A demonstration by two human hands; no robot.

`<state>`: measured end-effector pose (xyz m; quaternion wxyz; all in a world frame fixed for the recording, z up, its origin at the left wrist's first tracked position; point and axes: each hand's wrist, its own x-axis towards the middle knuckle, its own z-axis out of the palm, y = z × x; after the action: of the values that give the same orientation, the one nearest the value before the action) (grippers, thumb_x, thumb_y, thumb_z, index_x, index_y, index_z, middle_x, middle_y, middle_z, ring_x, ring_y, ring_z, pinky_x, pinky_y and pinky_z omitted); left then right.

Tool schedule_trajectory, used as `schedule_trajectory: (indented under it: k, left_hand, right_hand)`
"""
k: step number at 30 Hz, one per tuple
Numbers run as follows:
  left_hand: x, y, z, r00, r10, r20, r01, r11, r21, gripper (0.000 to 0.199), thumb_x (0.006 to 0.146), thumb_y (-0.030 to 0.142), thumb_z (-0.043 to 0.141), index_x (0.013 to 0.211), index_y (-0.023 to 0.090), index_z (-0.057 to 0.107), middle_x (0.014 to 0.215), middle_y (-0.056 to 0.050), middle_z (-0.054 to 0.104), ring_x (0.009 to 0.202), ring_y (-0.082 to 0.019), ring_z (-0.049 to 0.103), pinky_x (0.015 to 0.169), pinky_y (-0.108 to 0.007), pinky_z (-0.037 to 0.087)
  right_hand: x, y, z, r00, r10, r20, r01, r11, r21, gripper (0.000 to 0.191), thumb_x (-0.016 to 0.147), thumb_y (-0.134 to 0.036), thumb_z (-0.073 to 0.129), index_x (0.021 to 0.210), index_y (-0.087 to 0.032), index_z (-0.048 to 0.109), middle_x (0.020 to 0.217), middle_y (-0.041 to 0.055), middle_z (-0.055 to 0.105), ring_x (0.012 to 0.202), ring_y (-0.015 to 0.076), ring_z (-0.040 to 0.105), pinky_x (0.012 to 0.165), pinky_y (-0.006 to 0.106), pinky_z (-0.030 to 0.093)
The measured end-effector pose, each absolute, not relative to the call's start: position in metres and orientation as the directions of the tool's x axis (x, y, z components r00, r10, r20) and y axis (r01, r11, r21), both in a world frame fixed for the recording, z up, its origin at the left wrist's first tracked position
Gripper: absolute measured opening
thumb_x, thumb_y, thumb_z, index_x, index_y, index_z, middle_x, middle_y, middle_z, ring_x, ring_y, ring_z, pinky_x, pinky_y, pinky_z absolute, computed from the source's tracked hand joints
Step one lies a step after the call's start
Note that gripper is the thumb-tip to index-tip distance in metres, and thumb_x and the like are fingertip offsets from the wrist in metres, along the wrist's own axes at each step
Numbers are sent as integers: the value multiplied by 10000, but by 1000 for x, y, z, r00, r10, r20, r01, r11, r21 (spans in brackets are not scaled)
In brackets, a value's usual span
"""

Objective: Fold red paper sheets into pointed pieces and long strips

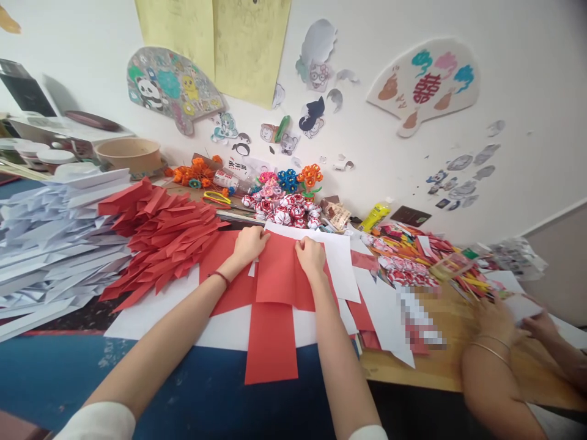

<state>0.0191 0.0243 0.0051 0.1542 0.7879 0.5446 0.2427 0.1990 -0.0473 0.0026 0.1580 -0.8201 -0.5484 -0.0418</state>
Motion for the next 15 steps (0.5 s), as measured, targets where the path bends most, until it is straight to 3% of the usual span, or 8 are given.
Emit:
schedule_trajectory:
  k: [8,15]
  left_hand:
    - [12,27,6,294,939,177,772,-343,535,216,764,308,533,649,175,659,763,-133,700,790,-262,643,684,-296,443]
    - [4,23,12,325,936,133,724,-337,602,387,798,459,509,543,180,591,609,-89,645,643,-209,603,594,-270,386]
  right_hand:
    - [198,-41,0,420,885,201,906,-394,-157,338,974,-431,354,987,-211,610,932,83,684,862,202,638,669,257,376]
    - [197,-42,1,448,868,217,892,-416,-177,318,969,-398,359,978,-200,608,942,87,685,866,203,634,667,263,376]
